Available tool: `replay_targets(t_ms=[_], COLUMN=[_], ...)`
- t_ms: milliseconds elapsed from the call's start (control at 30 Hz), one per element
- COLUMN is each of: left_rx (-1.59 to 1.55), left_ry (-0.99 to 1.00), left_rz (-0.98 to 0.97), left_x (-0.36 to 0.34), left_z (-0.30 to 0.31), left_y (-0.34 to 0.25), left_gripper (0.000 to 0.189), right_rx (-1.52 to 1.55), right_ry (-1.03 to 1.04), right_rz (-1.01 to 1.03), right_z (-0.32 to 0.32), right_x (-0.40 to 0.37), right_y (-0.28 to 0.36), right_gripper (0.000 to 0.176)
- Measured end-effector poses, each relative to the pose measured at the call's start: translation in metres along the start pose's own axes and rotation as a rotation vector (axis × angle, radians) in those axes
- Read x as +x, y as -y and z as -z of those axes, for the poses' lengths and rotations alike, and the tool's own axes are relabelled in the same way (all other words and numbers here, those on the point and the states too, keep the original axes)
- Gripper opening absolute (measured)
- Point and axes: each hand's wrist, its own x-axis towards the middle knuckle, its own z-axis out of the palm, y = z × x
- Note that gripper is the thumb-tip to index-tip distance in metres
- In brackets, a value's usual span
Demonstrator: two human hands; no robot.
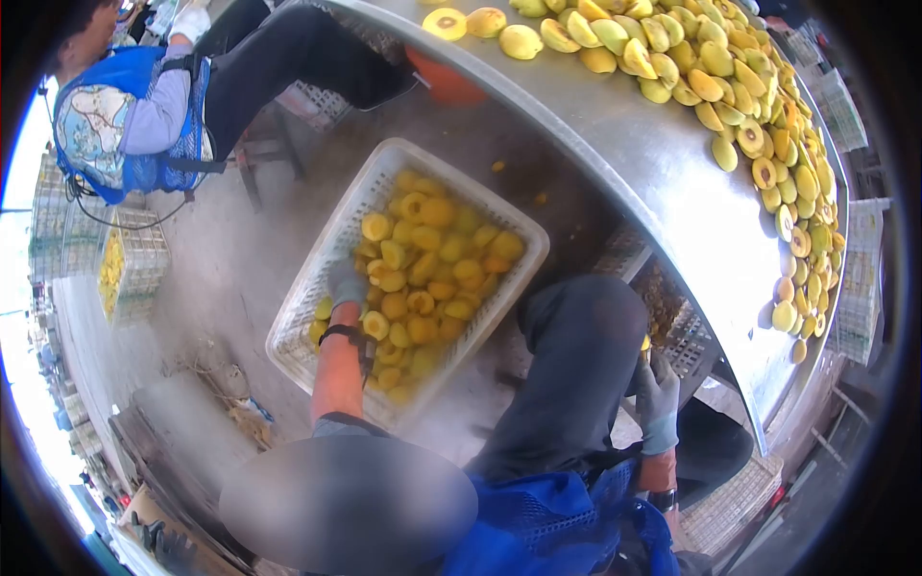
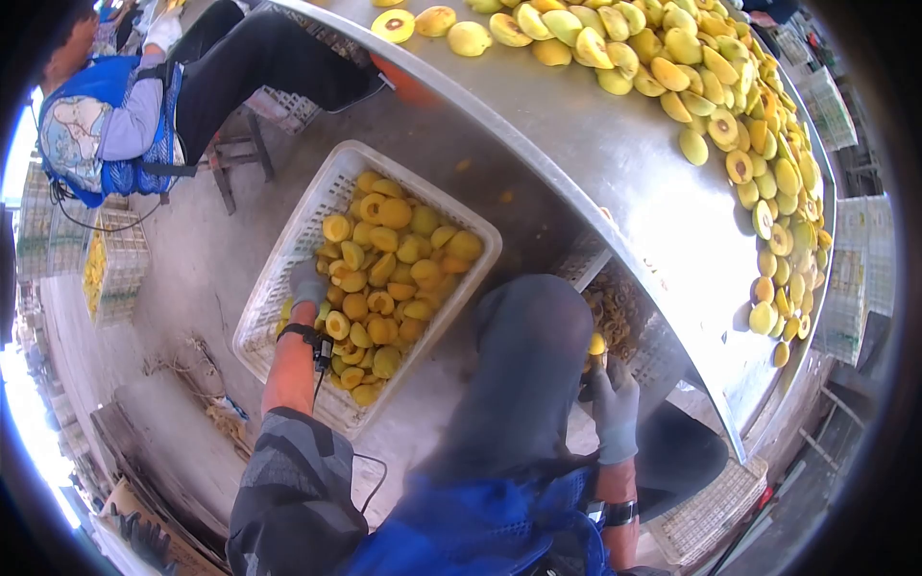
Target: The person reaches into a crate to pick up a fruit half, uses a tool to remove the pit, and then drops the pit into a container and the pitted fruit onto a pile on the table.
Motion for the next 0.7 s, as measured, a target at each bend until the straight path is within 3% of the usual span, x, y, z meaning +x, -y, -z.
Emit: replay_targets(t_ms=[100,167,233,367,433,533,633,700], left_rx=[-0.084,-0.372,-0.272,-0.796,-1.181,-1.074,-0.842,-0.784], left_ry=[0.041,0.010,-0.176,-0.418,-0.166,-0.103,-0.081,0.159], left_rz=[-0.046,-0.123,-0.142,-0.364,-0.366,-0.797,-1.188,-1.128], left_x=[-0.002,0.009,-0.010,-0.111,-0.190,-0.275,-0.330,-0.355], left_z=[0.007,-0.025,-0.003,0.103,0.186,0.245,0.240,0.206], left_y=[0.012,0.041,0.007,-0.122,-0.196,-0.264,-0.327,-0.363], left_gripper=[0.047,0.051,0.053,0.030,0.024,0.021,0.026,0.038], right_rx=[0.123,0.191,0.309,0.043,-0.365,-0.191,-0.008,0.108], right_ry=[0.015,-0.012,-0.042,-0.307,-0.289,-0.384,-0.348,-0.379], right_rz=[-0.012,-0.009,0.040,0.265,0.159,0.130,0.212,0.286], right_z=[0.003,0.010,0.016,0.028,0.031,0.042,0.056,0.068], right_x=[-0.002,-0.004,-0.017,-0.026,0.000,-0.017,-0.031,-0.041], right_y=[-0.004,-0.010,0.010,0.008,-0.056,-0.043,-0.027,-0.017], right_gripper=[0.025,0.027,0.029,0.033,0.035,0.037,0.035,0.034])
